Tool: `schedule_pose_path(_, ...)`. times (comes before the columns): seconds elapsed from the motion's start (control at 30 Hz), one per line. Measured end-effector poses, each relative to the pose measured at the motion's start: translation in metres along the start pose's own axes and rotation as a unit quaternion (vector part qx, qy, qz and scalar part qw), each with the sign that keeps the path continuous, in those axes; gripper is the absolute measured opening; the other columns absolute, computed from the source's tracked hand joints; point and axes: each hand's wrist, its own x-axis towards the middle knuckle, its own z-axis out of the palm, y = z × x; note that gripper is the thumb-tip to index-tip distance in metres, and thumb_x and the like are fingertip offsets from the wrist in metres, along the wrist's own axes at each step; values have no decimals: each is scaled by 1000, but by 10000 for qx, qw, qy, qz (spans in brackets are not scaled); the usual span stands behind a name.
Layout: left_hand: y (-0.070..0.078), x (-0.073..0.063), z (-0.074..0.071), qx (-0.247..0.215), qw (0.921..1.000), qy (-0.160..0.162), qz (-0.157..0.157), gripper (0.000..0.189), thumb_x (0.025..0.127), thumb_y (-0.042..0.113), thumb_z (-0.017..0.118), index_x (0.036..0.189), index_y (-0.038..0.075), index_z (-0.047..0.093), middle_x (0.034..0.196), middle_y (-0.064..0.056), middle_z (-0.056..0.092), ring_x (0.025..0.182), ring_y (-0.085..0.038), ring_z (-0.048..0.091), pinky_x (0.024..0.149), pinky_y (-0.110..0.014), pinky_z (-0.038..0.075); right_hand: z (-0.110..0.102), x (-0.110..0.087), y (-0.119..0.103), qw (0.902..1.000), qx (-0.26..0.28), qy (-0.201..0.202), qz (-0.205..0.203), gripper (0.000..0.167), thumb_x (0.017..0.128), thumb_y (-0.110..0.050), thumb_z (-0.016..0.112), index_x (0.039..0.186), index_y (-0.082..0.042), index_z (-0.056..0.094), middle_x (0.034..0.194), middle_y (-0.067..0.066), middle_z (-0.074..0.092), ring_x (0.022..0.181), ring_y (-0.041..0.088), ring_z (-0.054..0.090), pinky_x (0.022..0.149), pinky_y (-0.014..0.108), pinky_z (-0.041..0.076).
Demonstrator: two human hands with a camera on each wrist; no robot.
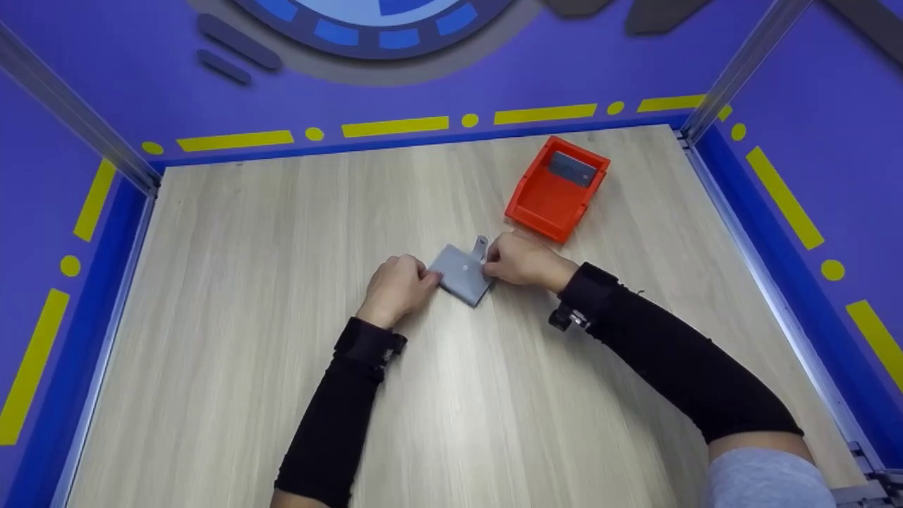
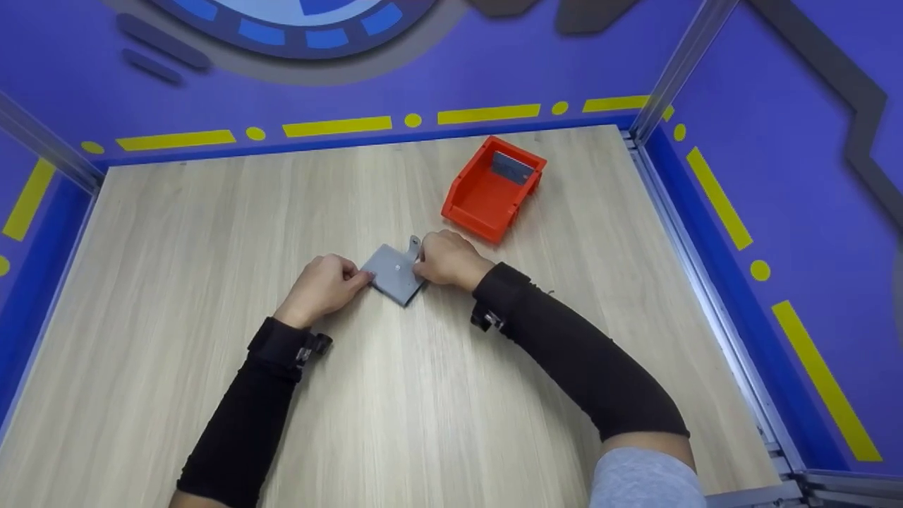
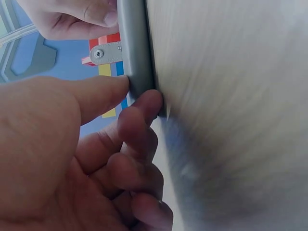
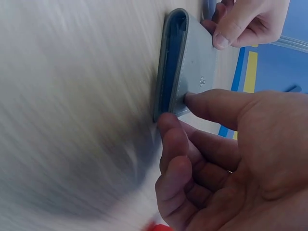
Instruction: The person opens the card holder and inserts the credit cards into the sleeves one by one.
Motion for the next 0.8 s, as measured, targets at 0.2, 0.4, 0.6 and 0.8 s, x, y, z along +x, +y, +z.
schedule_pose_path(0.2,6,2,-2,215,9995,19,-225,41,103,43,75,75,14,75,75,1,64,65,-18,56,61,-34,41,3,0,0,10000,26,80,19,19,103,-27,74,93,-14,84,73,-4,58,73,17,54,66,30,39)
schedule_pose_path(0.4,12,7,-5,384,9987,-25,-344,36,104,41,74,88,9,81,84,-3,71,72,-20,61,66,-36,45,6,-2,-1,9999,89,96,9,23,103,-28,74,87,-13,83,68,-5,55,71,18,53,65,31,38)
schedule_pose_path(0.6,15,10,-3,452,9984,192,-286,36,105,37,71,79,13,79,80,-1,67,71,-20,59,66,-37,45,11,-6,-3,9994,295,111,141,28,103,-28,74,82,-11,82,65,-5,53,66,16,52,60,29,38)
schedule_pose_path(0.8,15,10,3,479,9974,459,-264,42,105,34,70,67,18,65,76,-1,63,71,-21,59,66,-39,45,26,-15,-8,9984,128,540,-70,33,102,-30,76,74,-12,80,77,-2,62,71,16,54,63,29,41)
